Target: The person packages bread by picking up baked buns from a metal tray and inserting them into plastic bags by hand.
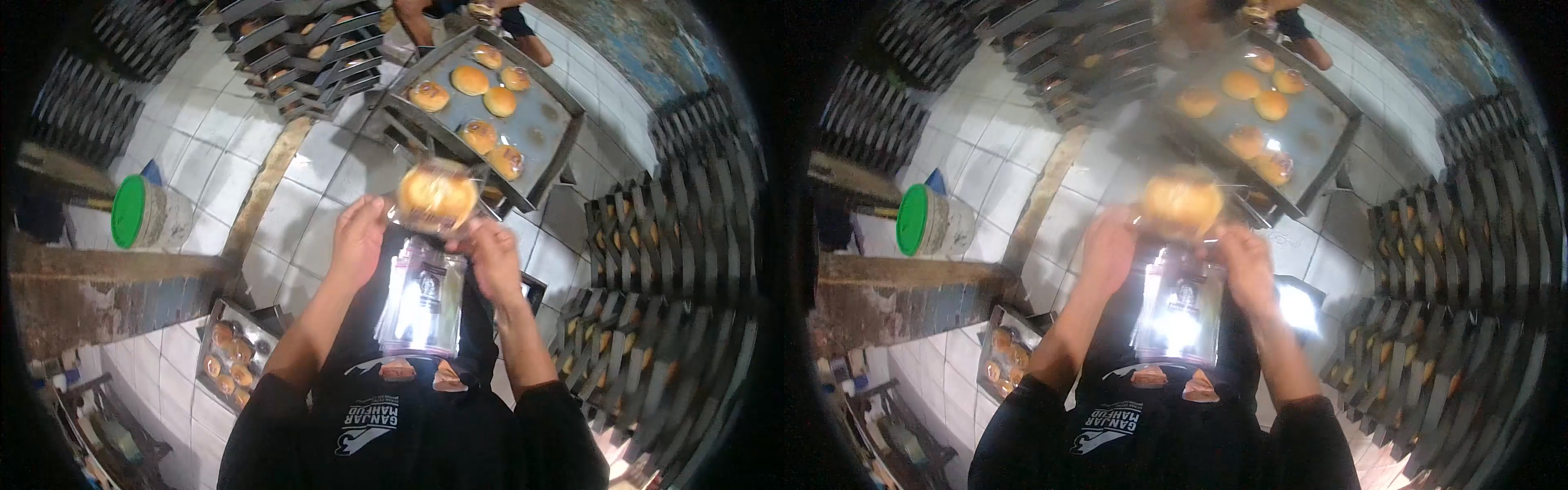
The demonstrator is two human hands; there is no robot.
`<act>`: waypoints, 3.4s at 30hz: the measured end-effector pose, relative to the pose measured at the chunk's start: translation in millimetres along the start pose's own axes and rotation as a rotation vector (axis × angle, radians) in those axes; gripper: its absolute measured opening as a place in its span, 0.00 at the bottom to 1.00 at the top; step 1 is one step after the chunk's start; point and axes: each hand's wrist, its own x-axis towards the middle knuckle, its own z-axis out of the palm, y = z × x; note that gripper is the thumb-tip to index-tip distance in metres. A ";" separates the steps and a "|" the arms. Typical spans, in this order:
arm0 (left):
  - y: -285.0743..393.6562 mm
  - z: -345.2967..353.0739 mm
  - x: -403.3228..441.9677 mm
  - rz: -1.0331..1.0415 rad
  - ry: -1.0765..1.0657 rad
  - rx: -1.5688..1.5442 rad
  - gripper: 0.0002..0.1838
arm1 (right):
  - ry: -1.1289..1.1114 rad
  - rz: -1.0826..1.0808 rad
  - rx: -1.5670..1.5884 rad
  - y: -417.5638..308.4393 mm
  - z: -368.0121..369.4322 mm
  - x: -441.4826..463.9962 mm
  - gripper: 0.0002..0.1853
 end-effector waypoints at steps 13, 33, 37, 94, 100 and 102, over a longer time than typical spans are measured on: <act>-17.0 -10.1 -90.2 0.655 -0.616 1.462 0.28 | -0.182 -0.508 -1.191 -6.6 -21.4 -79.8 0.25; 18.2 0.2 -76.4 -0.352 -0.192 1.133 0.23 | 0.032 -0.550 -1.556 -54.2 -184.4 435.3 0.28; 23.7 -7.7 -76.2 -0.322 -0.151 1.051 0.17 | 0.114 -0.533 -1.861 -28.6 -184.1 469.7 0.30; 22.6 22.5 18.0 -0.143 0.085 -0.868 0.41 | -0.500 -0.894 -0.890 -50.4 96.8 -6.1 0.08; 12.9 -7.7 27.1 -0.061 0.071 -0.713 0.42 | -0.419 -0.580 -0.717 -30.2 91.4 -20.5 0.08; 24.0 -19.4 21.6 -0.145 0.128 -0.685 0.38 | -0.335 -0.529 -0.666 -37.7 80.3 -30.6 0.08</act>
